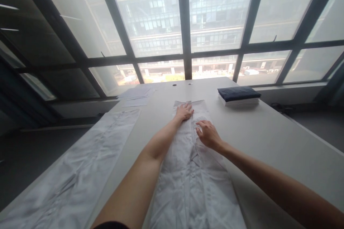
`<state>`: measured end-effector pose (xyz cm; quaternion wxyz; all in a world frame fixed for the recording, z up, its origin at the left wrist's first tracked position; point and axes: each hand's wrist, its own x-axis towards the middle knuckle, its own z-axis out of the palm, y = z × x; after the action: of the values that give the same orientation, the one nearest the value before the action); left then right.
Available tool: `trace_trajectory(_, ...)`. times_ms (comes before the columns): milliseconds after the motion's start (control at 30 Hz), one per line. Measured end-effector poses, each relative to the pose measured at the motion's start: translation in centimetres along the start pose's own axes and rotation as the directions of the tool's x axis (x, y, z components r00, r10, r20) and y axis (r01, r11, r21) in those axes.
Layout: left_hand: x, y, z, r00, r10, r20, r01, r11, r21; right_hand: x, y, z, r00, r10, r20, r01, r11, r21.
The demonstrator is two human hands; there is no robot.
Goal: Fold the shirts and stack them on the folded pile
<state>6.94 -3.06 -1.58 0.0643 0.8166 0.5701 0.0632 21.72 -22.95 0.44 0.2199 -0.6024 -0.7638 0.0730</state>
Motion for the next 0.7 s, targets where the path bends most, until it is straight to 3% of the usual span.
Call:
trace_trajectory(167, 0.4, -1.7, -0.7, 0.998, -0.055, -0.021, 0.054, 0.998, -0.031, 2.2, -0.1, 2.8, 0.998, 0.008, 0.063, -0.003, 0.997, -0.072)
trace_trajectory(267, 0.5, -2.2, -1.9, 0.994, -0.027, -0.104, 0.02, 0.998, -0.062, 3.6, 0.2, 4.7, 0.995, 0.045, 0.087, -0.037, 0.995, -0.091)
trace_trajectory(400, -0.6, -1.5, -3.4, 0.971, 0.021, -0.237, -0.04, 0.996, -0.077, 6.1, 0.6, 5.5, 0.998, 0.016, 0.055, -0.01, 0.995, -0.101)
trace_trajectory(500, -3.2, -0.3, -4.1, 0.964, 0.088, -0.252, -0.108, 0.992, -0.065, 7.5, 0.6, 5.5, 0.998, 0.034, 0.046, -0.029, 0.993, -0.116)
trace_trajectory(700, -11.7, 0.1, -3.5, 0.946, 0.302, -0.115, -0.306, 0.952, -0.018, 8.1, -0.1, 4.9, 0.999, 0.002, -0.032, -0.005, 0.996, -0.085)
